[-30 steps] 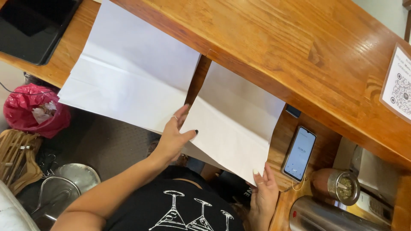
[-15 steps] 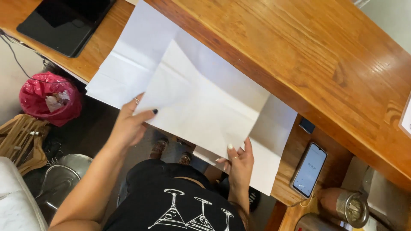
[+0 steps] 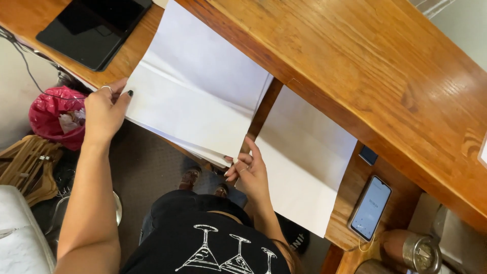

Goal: The person is folding white paper bags and stacking them on a wooden counter.

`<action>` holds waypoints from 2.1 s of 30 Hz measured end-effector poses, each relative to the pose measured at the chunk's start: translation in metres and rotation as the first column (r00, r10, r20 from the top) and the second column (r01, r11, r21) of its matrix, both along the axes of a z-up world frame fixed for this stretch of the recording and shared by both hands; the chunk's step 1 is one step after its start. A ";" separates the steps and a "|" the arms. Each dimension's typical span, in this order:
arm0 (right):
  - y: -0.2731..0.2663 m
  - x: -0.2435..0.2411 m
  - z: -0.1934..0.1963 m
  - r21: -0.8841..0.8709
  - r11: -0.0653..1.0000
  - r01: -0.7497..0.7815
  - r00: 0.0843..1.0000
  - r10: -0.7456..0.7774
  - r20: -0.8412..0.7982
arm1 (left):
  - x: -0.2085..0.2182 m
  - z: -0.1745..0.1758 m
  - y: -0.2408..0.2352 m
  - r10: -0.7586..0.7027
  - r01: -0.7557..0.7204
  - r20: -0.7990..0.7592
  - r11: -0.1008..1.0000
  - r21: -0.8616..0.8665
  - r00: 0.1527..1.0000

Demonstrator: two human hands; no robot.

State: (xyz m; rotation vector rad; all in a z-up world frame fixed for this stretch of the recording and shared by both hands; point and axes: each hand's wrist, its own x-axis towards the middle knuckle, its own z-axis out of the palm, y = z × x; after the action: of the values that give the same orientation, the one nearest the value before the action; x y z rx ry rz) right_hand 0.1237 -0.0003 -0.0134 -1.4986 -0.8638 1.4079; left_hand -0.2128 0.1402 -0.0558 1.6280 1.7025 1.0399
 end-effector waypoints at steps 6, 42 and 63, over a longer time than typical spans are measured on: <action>-0.007 -0.005 -0.007 -0.019 0.998 -0.068 0.997 0.068 0.036 | -0.009 -0.023 0.003 0.007 0.005 -0.112 0.994 0.108 0.994; -0.131 0.148 0.003 -0.074 0.804 0.590 0.593 -0.369 0.716 | 0.241 0.048 -0.138 -0.620 0.769 0.455 0.501 -0.397 0.639; -0.148 0.165 0.000 -0.139 0.704 0.696 0.704 -0.631 0.327 | 0.239 0.067 -0.142 -0.531 0.730 0.501 0.482 -0.485 0.684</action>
State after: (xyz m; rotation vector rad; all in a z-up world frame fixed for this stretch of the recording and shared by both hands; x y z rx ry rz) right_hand 0.2888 -0.1479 -0.0130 -1.9617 -0.2029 0.7914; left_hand 0.0263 -0.0018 0.0117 1.3410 0.9162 0.2036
